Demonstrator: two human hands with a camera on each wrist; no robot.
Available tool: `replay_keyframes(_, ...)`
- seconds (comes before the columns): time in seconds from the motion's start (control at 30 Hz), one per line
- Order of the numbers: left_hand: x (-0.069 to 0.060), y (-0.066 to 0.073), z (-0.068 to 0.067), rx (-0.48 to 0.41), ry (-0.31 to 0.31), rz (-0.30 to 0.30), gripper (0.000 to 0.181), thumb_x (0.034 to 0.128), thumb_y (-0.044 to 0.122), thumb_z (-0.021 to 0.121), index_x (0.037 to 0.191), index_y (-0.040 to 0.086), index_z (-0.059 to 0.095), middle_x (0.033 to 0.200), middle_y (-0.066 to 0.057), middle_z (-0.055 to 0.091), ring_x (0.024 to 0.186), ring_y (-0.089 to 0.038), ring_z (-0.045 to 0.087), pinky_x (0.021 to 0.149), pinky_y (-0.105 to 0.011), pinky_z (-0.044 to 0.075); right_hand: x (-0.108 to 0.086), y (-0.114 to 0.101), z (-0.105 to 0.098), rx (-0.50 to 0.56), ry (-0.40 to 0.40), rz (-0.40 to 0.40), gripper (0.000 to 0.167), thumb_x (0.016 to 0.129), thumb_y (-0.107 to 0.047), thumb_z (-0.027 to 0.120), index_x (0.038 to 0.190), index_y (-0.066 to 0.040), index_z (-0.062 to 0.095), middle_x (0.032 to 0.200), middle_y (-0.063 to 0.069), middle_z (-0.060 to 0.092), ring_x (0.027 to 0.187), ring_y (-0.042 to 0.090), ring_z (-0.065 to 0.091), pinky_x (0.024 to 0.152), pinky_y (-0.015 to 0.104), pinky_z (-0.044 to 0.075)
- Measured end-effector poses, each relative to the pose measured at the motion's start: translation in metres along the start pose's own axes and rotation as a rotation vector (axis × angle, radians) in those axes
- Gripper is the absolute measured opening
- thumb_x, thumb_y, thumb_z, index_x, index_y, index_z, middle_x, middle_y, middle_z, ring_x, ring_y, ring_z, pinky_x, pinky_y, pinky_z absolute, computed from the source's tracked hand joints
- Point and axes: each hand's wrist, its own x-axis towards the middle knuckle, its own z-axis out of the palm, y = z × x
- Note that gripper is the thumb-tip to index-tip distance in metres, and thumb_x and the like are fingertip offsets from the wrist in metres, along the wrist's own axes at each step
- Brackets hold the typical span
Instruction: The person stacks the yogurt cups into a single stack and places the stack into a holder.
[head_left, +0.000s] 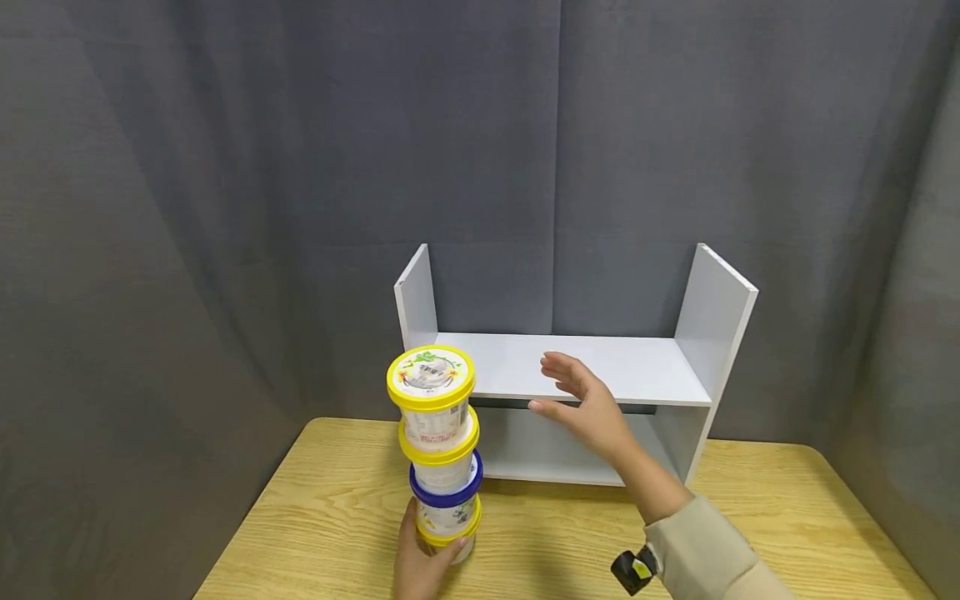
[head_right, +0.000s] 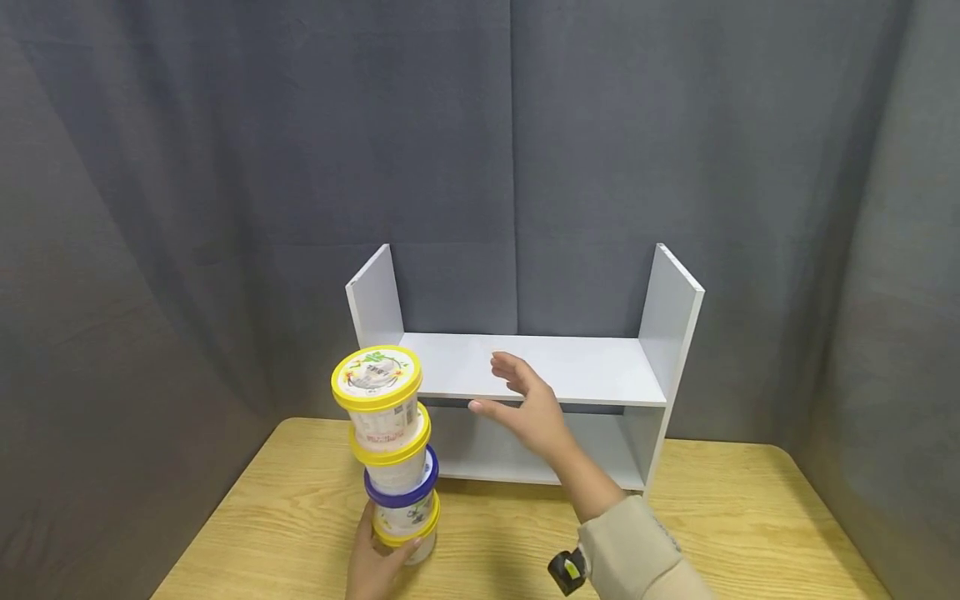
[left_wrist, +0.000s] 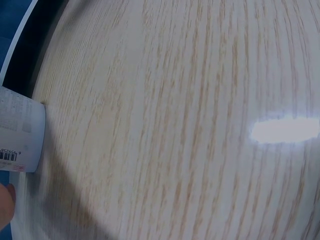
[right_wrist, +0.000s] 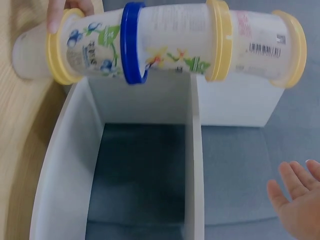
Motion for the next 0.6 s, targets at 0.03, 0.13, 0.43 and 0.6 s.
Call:
replay_keyframes(0.03, 0.000, 0.000, 0.000, -0.004, 0.001, 0.002, 0.096, 0.0568, 0.021, 0.080, 0.132, 0.002, 0.025, 0.126, -0.021, 0.036, 0.114, -0.036, 0.033, 0.098, -0.049, 0.021, -0.001, 0.002, -0.003, 0.005, 0.007, -0.003, 0.062, 0.074, -0.012, 0.068, 0.127, -0.004, 0.037, 0.126, 0.016, 0.042, 0.115, 0.022, 0.039, 0.096, 0.036, 0.032)
replay_keyframes(0.13, 0.000, 0.001, -0.001, -0.011, -0.005, -0.003, 0.096, 0.0577, 0.019, 0.080, 0.134, 0.004, 0.024, 0.128, -0.020, 0.034, 0.116, -0.035, 0.032, 0.099, -0.048, 0.020, -0.005, 0.006, -0.012, 0.013, 0.022, -0.003, 0.061, 0.074, -0.009, 0.067, 0.127, -0.003, 0.037, 0.125, 0.018, 0.042, 0.115, 0.024, 0.039, 0.096, 0.036, 0.031)
replay_keyframes(0.43, -0.001, -0.001, -0.001, 0.002, 0.003, 0.001, 0.097, 0.0576, 0.017, 0.080, 0.134, 0.004, 0.022, 0.129, -0.020, 0.031, 0.116, -0.035, 0.030, 0.099, -0.048, 0.019, -0.018, 0.018, -0.039, -0.027, 0.068, 0.052, 0.060, 0.077, -0.013, 0.064, 0.129, -0.004, 0.035, 0.127, 0.017, 0.040, 0.116, 0.027, 0.036, 0.096, 0.043, 0.029)
replay_keyframes(0.6, -0.002, 0.000, 0.002, -0.008, 0.000, 0.009, 0.096, 0.0587, 0.017, 0.079, 0.134, 0.002, 0.021, 0.128, -0.020, 0.031, 0.116, -0.034, 0.030, 0.100, -0.047, 0.019, -0.025, 0.023, -0.053, -0.064, 0.114, 0.080, 0.059, 0.078, -0.014, 0.064, 0.128, -0.003, 0.034, 0.127, 0.017, 0.040, 0.115, 0.028, 0.037, 0.095, 0.042, 0.029)
